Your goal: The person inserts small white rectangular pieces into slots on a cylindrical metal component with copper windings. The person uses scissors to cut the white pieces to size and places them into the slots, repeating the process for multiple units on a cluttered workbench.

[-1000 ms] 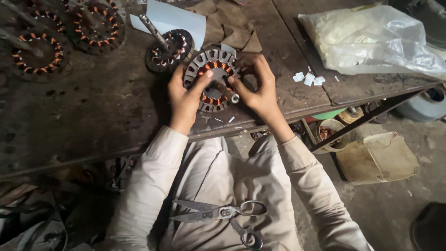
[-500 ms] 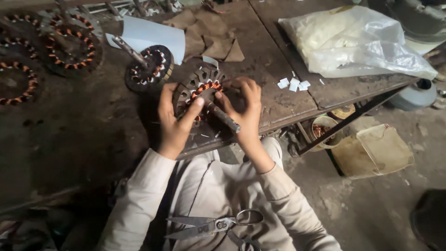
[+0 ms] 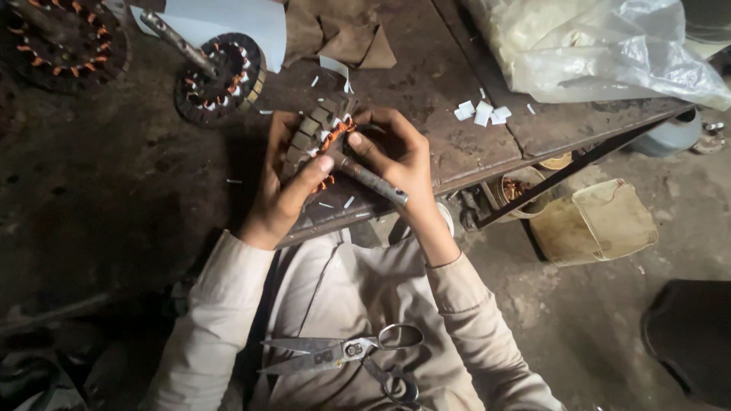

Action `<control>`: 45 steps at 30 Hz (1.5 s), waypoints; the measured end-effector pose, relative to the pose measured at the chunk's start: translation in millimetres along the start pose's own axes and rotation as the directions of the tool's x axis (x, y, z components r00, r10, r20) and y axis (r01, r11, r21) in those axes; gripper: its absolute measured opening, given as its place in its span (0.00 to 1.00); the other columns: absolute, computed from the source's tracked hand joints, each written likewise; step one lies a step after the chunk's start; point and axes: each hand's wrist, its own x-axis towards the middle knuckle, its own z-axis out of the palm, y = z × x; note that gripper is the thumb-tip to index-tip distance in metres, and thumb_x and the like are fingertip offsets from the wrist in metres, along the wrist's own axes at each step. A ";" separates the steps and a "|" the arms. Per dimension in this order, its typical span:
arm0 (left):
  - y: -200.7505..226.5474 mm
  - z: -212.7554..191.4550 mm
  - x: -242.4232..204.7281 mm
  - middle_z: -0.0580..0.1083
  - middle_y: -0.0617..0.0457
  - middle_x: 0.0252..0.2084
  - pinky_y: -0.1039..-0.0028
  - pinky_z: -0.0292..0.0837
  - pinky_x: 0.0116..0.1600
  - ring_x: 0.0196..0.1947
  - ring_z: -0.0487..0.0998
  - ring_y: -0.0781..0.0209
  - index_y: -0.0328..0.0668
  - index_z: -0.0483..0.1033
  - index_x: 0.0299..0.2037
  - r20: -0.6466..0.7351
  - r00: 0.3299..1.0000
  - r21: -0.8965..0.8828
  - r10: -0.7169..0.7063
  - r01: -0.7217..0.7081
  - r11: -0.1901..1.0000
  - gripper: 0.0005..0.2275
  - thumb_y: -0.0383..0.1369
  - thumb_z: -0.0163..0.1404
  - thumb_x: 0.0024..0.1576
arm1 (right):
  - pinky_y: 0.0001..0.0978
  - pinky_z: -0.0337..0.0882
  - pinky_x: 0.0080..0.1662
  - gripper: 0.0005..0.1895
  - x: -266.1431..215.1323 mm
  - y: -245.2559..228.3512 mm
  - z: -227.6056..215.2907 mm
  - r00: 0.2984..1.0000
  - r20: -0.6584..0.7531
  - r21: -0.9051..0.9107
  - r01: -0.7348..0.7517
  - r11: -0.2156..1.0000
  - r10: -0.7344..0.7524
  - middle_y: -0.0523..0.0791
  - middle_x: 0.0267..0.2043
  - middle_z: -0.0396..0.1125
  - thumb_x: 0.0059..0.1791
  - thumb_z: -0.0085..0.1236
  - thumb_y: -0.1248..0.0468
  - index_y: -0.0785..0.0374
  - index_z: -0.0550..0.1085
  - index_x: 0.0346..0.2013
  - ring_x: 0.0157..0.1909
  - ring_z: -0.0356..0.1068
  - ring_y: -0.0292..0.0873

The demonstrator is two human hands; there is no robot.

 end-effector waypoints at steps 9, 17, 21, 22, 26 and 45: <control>4.8 -2.2 0.7 0.68 0.54 0.53 0.72 0.63 0.62 0.55 0.67 0.67 0.40 0.59 0.58 0.091 0.996 -0.039 -0.024 0.027 0.999 0.22 0.37 0.55 0.59 | 0.26 0.71 0.52 0.12 -7.7 -6.4 -1.0 0.999 -0.034 0.073 -0.034 0.997 0.036 0.42 0.45 0.72 0.52 0.65 0.73 0.68 0.72 0.48 0.48 0.71 0.34; 9.0 -10.2 8.2 0.66 0.52 0.57 0.71 0.61 0.68 0.60 0.66 0.64 0.38 0.60 0.62 0.217 0.976 -0.013 -0.038 0.042 0.999 0.24 0.35 0.55 0.59 | 0.28 0.71 0.54 0.12 -9.4 -1.4 -1.1 0.998 -0.052 0.030 0.027 0.999 -0.026 0.43 0.46 0.72 0.51 0.65 0.74 0.68 0.72 0.47 0.50 0.71 0.35; 5.2 -11.1 3.4 0.66 0.51 0.58 0.71 0.62 0.67 0.60 0.67 0.64 0.39 0.58 0.64 0.144 0.984 -0.092 -0.106 0.120 0.989 0.27 0.35 0.55 0.56 | 0.28 0.70 0.57 0.14 -5.7 -1.3 -1.5 1.000 -0.012 -0.010 0.010 1.000 -0.010 0.43 0.48 0.72 0.50 0.64 0.74 0.69 0.72 0.49 0.52 0.70 0.35; 4.5 -12.4 1.7 0.66 0.51 0.58 0.70 0.63 0.66 0.60 0.67 0.63 0.39 0.58 0.64 0.120 0.987 -0.096 -0.107 0.119 0.988 0.27 0.34 0.55 0.56 | 0.27 0.70 0.58 0.15 -6.5 -1.1 -0.3 1.000 -0.003 -0.005 -0.010 1.000 0.010 0.42 0.48 0.72 0.50 0.64 0.73 0.68 0.72 0.50 0.53 0.70 0.34; 1.1 -14.6 4.3 0.66 0.49 0.59 0.69 0.63 0.68 0.61 0.66 0.61 0.39 0.57 0.66 0.116 0.991 -0.171 -0.066 0.086 0.982 0.29 0.32 0.57 0.55 | 0.31 0.67 0.65 0.15 -9.9 -0.2 -0.2 0.994 -0.010 0.022 0.110 0.994 -0.110 0.46 0.57 0.68 0.52 0.64 0.77 0.68 0.71 0.51 0.61 0.67 0.38; 9.3 -14.3 2.9 0.65 0.48 0.66 0.67 0.59 0.74 0.68 0.65 0.59 0.35 0.58 0.70 0.166 0.983 -0.063 -0.081 0.093 0.994 0.30 0.33 0.54 0.57 | 0.37 0.62 0.70 0.16 -20.8 1.2 -4.9 0.960 0.028 -0.236 0.277 0.932 -0.278 0.56 0.68 0.64 0.52 0.64 0.76 0.69 0.75 0.54 0.71 0.64 0.49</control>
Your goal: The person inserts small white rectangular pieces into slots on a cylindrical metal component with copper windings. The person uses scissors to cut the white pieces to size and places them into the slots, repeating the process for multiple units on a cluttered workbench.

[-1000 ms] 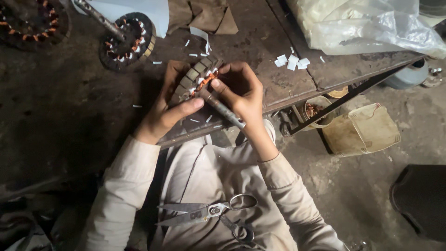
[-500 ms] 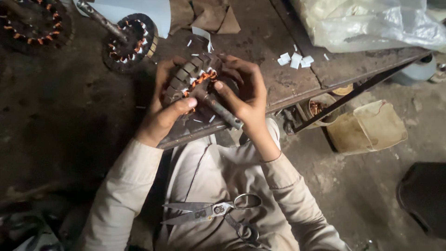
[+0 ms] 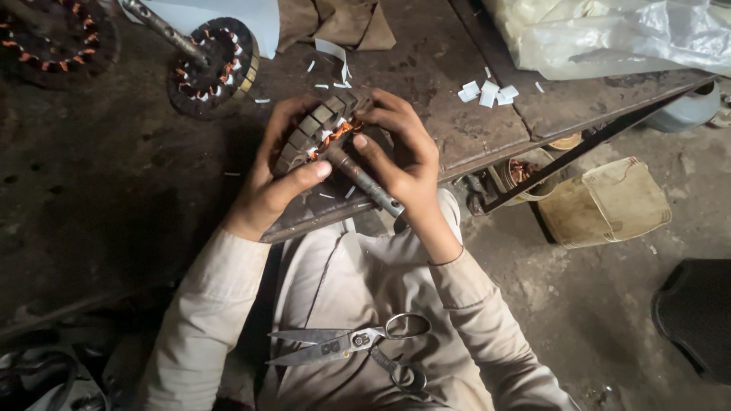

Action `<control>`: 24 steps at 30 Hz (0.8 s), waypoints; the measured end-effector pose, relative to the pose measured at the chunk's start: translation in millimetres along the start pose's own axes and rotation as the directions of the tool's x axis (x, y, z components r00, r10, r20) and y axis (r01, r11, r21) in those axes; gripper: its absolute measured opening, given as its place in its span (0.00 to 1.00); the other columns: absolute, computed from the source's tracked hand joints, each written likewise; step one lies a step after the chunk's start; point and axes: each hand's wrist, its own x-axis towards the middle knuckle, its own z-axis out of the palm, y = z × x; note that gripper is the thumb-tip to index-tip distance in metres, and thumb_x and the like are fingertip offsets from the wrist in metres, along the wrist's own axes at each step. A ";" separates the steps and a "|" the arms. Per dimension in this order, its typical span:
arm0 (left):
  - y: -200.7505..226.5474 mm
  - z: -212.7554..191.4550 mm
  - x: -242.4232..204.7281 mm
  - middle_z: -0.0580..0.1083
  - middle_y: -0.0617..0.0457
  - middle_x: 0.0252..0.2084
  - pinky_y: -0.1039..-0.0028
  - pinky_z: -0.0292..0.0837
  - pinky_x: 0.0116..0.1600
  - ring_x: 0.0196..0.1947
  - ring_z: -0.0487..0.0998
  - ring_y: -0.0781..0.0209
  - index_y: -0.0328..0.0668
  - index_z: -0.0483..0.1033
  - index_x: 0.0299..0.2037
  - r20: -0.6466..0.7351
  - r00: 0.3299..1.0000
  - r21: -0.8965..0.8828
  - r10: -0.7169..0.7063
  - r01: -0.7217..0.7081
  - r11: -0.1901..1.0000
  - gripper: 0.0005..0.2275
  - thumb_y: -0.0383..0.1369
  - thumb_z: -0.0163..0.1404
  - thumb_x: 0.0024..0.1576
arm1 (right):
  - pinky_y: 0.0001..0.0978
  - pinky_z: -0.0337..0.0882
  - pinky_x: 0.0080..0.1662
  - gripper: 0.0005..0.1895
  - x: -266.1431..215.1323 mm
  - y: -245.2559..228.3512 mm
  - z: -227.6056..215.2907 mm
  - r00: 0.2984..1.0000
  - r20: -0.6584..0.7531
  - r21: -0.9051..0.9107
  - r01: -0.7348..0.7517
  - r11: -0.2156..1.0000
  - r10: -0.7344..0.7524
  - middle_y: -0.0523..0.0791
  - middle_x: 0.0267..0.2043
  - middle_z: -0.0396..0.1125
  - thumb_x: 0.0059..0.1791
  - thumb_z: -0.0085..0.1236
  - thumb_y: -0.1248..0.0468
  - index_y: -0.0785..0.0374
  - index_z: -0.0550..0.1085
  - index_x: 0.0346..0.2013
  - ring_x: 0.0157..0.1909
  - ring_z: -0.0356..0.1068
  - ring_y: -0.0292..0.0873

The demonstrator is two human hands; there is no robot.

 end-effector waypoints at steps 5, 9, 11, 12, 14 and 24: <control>-0.2 1.1 -0.5 0.65 0.48 0.66 0.67 0.59 0.75 0.69 0.65 0.59 0.36 0.57 0.71 0.023 1.000 -0.034 0.013 -0.012 0.999 0.31 0.34 0.55 0.58 | 0.38 0.61 0.72 0.17 -0.5 0.9 -0.7 1.000 -0.004 0.101 -0.023 0.995 0.023 0.56 0.68 0.63 0.51 0.64 0.76 0.70 0.73 0.54 0.73 0.61 0.48; -0.5 0.2 -1.1 0.66 0.50 0.63 0.69 0.61 0.72 0.65 0.66 0.61 0.36 0.58 0.69 0.028 0.999 0.021 0.020 -0.020 1.000 0.30 0.35 0.55 0.58 | 0.38 0.62 0.71 0.17 0.5 -0.3 0.4 1.000 -0.005 0.102 -0.013 0.995 0.014 0.56 0.68 0.62 0.51 0.63 0.76 0.69 0.72 0.54 0.72 0.62 0.49; -1.6 0.1 -2.0 0.67 0.50 0.60 0.70 0.62 0.69 0.62 0.67 0.62 0.37 0.58 0.68 0.009 1.000 -0.006 -0.010 0.010 1.000 0.29 0.35 0.55 0.57 | 0.39 0.62 0.71 0.17 2.1 -0.4 1.1 1.000 -0.005 0.012 0.025 1.000 -0.025 0.56 0.67 0.62 0.51 0.62 0.76 0.69 0.73 0.54 0.71 0.64 0.50; -2.5 -0.2 -2.2 0.67 0.51 0.59 0.70 0.63 0.68 0.60 0.67 0.63 0.37 0.58 0.67 0.000 1.000 -0.018 -0.025 0.025 1.000 0.29 0.35 0.55 0.56 | 0.39 0.63 0.71 0.17 3.3 -0.5 1.5 0.998 -0.001 -0.070 0.059 0.996 -0.059 0.57 0.67 0.63 0.51 0.62 0.75 0.69 0.73 0.54 0.71 0.64 0.51; -5.1 -0.2 -2.9 0.68 0.51 0.58 0.71 0.62 0.67 0.59 0.67 0.64 0.37 0.59 0.65 -0.015 0.999 -0.031 -0.032 0.031 0.999 0.28 0.35 0.55 0.57 | 0.40 0.63 0.70 0.17 4.8 -0.9 1.2 0.995 0.018 -0.155 0.101 0.983 -0.100 0.57 0.66 0.64 0.51 0.61 0.75 0.69 0.73 0.55 0.71 0.65 0.52; -8.1 0.7 -2.4 0.68 0.50 0.48 0.69 0.63 0.49 0.41 0.64 0.61 0.37 0.61 0.60 -0.124 0.969 -0.176 -0.214 0.191 0.966 0.26 0.34 0.58 0.53 | 0.42 0.61 0.71 0.20 18.0 -2.2 -9.4 0.980 0.158 -0.205 0.148 0.967 -0.117 0.53 0.63 0.67 0.49 0.59 0.76 0.68 0.71 0.56 0.70 0.63 0.52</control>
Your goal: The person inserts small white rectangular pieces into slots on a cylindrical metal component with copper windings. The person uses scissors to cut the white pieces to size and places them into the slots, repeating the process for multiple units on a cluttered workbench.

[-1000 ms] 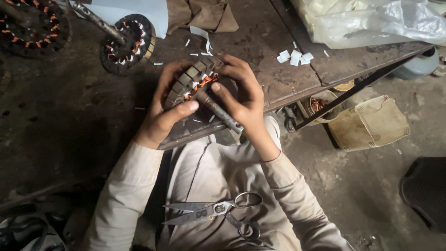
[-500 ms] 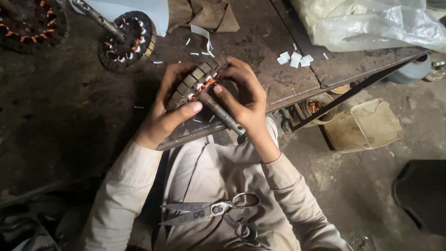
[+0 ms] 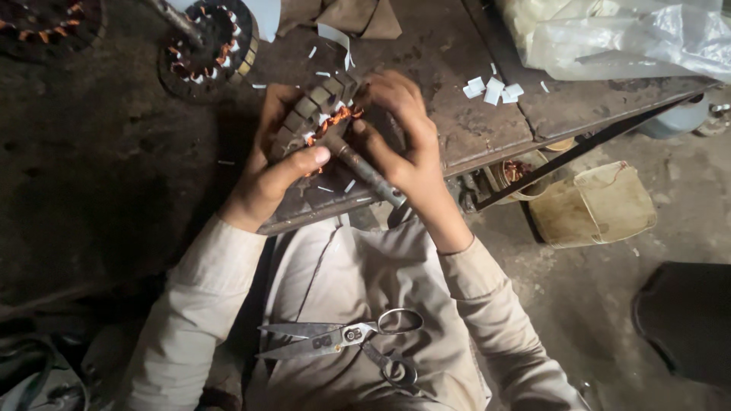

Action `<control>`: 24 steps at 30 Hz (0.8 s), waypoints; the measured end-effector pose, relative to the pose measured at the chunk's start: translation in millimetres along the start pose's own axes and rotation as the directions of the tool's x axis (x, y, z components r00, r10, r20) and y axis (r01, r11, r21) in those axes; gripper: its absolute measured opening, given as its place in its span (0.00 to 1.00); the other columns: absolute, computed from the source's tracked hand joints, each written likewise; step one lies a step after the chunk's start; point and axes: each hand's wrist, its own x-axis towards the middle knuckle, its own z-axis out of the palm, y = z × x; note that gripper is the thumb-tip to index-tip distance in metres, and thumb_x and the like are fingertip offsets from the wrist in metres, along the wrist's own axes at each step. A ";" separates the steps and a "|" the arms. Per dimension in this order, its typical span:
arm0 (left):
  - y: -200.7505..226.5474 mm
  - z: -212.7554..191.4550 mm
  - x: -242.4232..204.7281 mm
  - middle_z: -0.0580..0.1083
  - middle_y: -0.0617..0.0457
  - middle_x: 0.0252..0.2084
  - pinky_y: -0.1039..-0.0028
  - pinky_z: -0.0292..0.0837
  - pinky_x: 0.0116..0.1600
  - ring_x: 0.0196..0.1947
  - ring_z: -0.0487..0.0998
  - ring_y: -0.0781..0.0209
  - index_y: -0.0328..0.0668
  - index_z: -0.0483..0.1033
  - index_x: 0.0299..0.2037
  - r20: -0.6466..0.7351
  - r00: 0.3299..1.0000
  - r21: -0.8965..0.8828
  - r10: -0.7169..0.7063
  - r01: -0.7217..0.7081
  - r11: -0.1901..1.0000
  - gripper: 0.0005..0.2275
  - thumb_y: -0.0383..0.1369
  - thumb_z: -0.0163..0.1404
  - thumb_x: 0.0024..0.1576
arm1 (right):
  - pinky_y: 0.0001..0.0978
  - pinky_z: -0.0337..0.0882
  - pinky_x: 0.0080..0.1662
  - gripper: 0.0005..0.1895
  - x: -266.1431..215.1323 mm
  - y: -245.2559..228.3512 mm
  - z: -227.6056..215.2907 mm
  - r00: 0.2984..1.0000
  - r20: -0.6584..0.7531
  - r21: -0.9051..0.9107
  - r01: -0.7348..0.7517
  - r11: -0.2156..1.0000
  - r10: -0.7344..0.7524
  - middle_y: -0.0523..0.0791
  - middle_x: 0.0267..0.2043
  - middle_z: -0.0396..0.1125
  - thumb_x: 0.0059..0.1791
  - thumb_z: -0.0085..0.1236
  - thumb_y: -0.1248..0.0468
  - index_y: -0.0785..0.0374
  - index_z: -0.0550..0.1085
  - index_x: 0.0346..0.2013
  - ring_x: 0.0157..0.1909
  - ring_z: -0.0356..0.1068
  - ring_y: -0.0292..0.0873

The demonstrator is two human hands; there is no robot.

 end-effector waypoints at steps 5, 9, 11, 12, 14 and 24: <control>7.2 2.2 1.6 0.69 0.52 0.56 0.73 0.65 0.64 0.57 0.69 0.64 0.38 0.60 0.65 0.114 0.981 0.141 0.158 -0.173 0.975 0.28 0.35 0.56 0.56 | 0.39 0.61 0.72 0.17 -7.6 -4.6 -1.7 0.991 -0.087 0.270 -0.074 0.960 0.101 0.56 0.68 0.62 0.53 0.57 0.77 0.67 0.72 0.56 0.72 0.61 0.51; 9.6 3.1 -0.4 0.68 0.51 0.60 0.72 0.64 0.68 0.61 0.68 0.63 0.36 0.58 0.68 0.130 0.974 0.131 0.184 -0.201 0.971 0.29 0.35 0.55 0.57 | 0.40 0.61 0.72 0.19 -9.9 -8.8 -5.3 0.996 -0.077 0.218 -0.023 0.976 0.041 0.56 0.69 0.61 0.51 0.50 0.80 0.67 0.72 0.57 0.72 0.62 0.52; 10.6 4.2 1.5 0.68 0.51 0.60 0.71 0.65 0.68 0.61 0.69 0.63 0.36 0.59 0.68 0.132 0.970 0.159 0.205 -0.225 0.961 0.29 0.35 0.55 0.58 | 0.41 0.62 0.71 0.22 -6.9 -9.7 -6.7 0.999 -0.035 0.101 0.025 0.995 -0.021 0.57 0.69 0.61 0.49 0.47 0.81 0.67 0.73 0.56 0.72 0.63 0.54; 10.8 4.3 1.7 0.68 0.51 0.60 0.71 0.66 0.68 0.60 0.69 0.63 0.36 0.59 0.68 0.132 0.968 0.172 0.216 -0.236 0.956 0.29 0.36 0.55 0.58 | 0.41 0.63 0.71 0.22 -5.5 -10.0 -6.4 0.999 -0.024 0.071 0.047 0.996 -0.046 0.57 0.70 0.61 0.48 0.47 0.81 0.67 0.74 0.56 0.72 0.63 0.54; 11.3 4.9 0.6 0.69 0.50 0.59 0.71 0.66 0.66 0.59 0.70 0.63 0.36 0.60 0.68 0.134 0.972 0.176 0.195 -0.217 0.960 0.29 0.35 0.56 0.57 | 0.42 0.64 0.71 0.23 -3.2 -10.2 -5.2 0.998 -0.018 0.049 0.061 0.997 -0.061 0.57 0.71 0.60 0.48 0.46 0.81 0.67 0.74 0.55 0.72 0.64 0.55; 12.1 6.6 -1.1 0.69 0.50 0.62 0.71 0.65 0.70 0.63 0.70 0.63 0.36 0.61 0.68 0.160 0.965 0.113 0.207 -0.226 0.968 0.29 0.35 0.55 0.57 | 0.42 0.69 0.67 0.23 -7.2 -8.8 -4.5 0.996 -0.017 -0.017 0.089 0.996 -0.089 0.58 0.70 0.59 0.47 0.46 0.81 0.67 0.75 0.54 0.65 0.69 0.55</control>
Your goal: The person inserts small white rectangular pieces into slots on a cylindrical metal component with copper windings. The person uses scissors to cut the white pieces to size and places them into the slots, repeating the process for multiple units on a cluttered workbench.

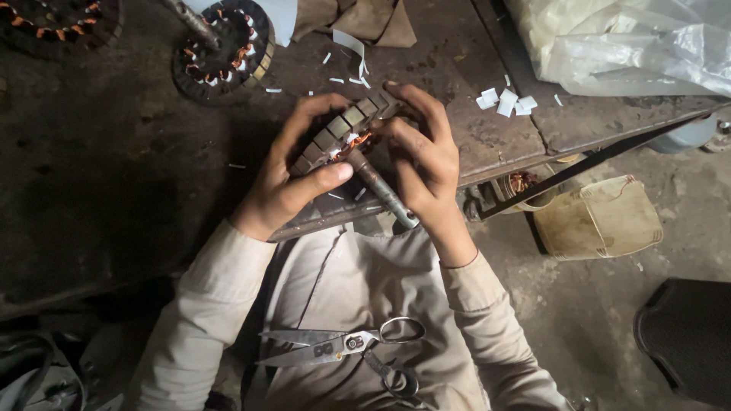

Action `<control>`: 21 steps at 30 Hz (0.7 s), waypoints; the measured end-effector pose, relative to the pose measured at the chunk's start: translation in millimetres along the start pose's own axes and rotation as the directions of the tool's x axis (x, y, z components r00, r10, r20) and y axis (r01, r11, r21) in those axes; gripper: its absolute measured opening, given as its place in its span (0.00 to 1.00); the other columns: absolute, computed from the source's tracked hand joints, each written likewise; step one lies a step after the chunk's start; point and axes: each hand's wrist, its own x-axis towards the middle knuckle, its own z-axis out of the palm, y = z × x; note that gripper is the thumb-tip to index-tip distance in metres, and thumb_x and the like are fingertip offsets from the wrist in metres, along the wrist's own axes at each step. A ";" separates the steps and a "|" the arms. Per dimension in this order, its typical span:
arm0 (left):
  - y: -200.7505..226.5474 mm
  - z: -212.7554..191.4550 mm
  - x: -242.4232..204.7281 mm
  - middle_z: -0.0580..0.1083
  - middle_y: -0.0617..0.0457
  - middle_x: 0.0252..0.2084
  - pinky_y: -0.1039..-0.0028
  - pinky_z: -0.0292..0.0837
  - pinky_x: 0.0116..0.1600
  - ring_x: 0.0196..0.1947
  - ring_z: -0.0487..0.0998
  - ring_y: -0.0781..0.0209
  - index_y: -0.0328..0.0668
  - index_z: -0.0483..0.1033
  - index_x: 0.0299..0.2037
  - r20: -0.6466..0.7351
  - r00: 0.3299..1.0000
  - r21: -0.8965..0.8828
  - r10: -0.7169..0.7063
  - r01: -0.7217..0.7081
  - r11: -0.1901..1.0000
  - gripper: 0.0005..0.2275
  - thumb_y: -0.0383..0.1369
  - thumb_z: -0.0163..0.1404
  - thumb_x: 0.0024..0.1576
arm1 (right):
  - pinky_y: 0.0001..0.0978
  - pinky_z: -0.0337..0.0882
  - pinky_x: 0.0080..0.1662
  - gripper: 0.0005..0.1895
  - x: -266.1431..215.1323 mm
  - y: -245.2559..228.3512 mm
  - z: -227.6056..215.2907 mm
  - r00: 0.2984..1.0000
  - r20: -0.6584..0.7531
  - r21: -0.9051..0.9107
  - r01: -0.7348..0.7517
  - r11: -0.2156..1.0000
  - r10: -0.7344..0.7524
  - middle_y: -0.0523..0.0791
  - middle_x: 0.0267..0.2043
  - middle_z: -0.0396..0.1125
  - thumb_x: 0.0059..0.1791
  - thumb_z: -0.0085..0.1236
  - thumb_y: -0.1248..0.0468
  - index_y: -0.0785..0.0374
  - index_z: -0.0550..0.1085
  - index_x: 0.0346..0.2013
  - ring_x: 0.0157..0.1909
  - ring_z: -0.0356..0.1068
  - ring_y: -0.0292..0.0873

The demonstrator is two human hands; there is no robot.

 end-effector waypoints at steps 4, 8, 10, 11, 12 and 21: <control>-1.1 -0.1 -0.7 0.71 0.51 0.60 0.72 0.66 0.69 0.61 0.71 0.63 0.37 0.62 0.68 -0.015 1.000 0.033 0.008 -0.007 0.999 0.28 0.35 0.56 0.57 | 0.46 0.66 0.69 0.26 1.8 1.4 -3.0 0.998 0.027 -0.068 0.064 0.996 -0.062 0.60 0.69 0.58 0.43 0.44 0.80 0.68 0.74 0.55 0.67 0.66 0.61; -2.5 0.2 0.0 0.72 0.52 0.56 0.73 0.67 0.66 0.58 0.73 0.64 0.36 0.64 0.66 -0.058 0.998 0.084 0.026 -0.021 0.996 0.27 0.35 0.56 0.56 | 0.45 0.67 0.69 0.24 1.2 4.6 -5.8 0.996 0.062 -0.095 0.065 0.993 -0.059 0.59 0.70 0.58 0.46 0.45 0.79 0.68 0.74 0.56 0.68 0.67 0.60; -3.4 2.4 2.8 0.74 0.52 0.54 0.73 0.69 0.63 0.55 0.73 0.64 0.36 0.67 0.63 -0.090 0.995 0.093 0.034 -0.026 0.995 0.25 0.35 0.58 0.56 | 0.46 0.66 0.69 0.25 2.0 8.0 -5.2 0.997 0.043 -0.066 0.059 0.996 -0.057 0.60 0.70 0.58 0.45 0.44 0.79 0.68 0.73 0.56 0.67 0.67 0.60; -3.9 4.2 4.3 0.74 0.52 0.52 0.73 0.70 0.61 0.53 0.74 0.65 0.35 0.69 0.61 -0.112 0.993 0.082 0.024 -0.014 0.997 0.24 0.36 0.58 0.56 | 0.46 0.64 0.70 0.25 2.5 9.4 -4.2 0.998 0.028 -0.024 0.053 0.998 -0.052 0.59 0.71 0.57 0.46 0.44 0.79 0.68 0.72 0.56 0.69 0.65 0.60; -4.3 5.6 6.0 0.75 0.53 0.51 0.73 0.70 0.60 0.52 0.75 0.65 0.35 0.70 0.59 -0.134 0.991 0.070 0.012 -0.003 0.998 0.23 0.36 0.59 0.56 | 0.45 0.63 0.72 0.24 3.1 10.9 -3.4 0.999 0.014 0.017 0.047 0.999 -0.047 0.59 0.72 0.56 0.46 0.43 0.79 0.67 0.72 0.56 0.72 0.62 0.60; -7.8 9.9 5.7 0.76 0.53 0.51 0.76 0.73 0.62 0.51 0.76 0.69 0.31 0.74 0.57 -0.190 0.951 0.243 0.243 -0.194 0.950 0.16 0.25 0.61 0.60 | 0.43 0.57 0.74 0.23 0.4 -3.9 -10.3 0.994 -0.018 0.251 -0.101 0.963 0.109 0.57 0.74 0.57 0.48 0.42 0.76 0.67 0.71 0.57 0.76 0.56 0.55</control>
